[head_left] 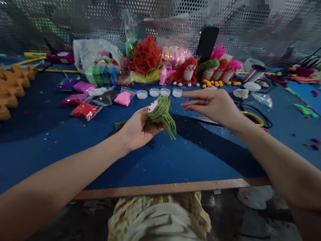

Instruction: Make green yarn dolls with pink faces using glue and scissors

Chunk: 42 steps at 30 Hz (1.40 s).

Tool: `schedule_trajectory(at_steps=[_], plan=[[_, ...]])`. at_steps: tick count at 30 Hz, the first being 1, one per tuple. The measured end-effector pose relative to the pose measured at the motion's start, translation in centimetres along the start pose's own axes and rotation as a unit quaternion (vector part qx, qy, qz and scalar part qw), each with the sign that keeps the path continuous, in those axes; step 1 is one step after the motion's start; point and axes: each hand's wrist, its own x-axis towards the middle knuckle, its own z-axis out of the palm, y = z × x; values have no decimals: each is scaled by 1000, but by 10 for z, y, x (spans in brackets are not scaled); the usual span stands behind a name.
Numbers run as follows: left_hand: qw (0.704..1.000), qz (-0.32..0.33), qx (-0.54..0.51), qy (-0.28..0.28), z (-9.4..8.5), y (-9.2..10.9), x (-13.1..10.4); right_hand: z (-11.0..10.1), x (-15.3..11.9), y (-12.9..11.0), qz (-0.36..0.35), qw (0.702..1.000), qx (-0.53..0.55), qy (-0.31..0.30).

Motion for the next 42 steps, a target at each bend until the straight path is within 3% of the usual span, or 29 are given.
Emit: schedule_trajectory(at_steps=[7,10,14,22,30,34,37,42], plan=[[1000,3,6,1,-1,0,0,-6,-1,6,-76,990,-116,-11],[1000,4,11,9,-1,1,-1,-6,-1,10,-74,989,-124,-21],[1000,5,4,13,-1,1,-1,-3,-2,8,-39,995,-85,22],[1000,7,4,11,-3,0,-1,-3,-4,-3,-46,990,-95,94],[1000,5,10,12,-2,1,-2,-5,1,3,-101,986,-136,10],[1000,8,11,16,-2,1,-2,-3,1,6,-53,997,-62,3],[1000,10,10,16,-1,1,-2,0,-1,6,-29,999,-14,29],[1000,6,11,16,-1,1,-3,0,-3,-2,-51,990,-89,97]])
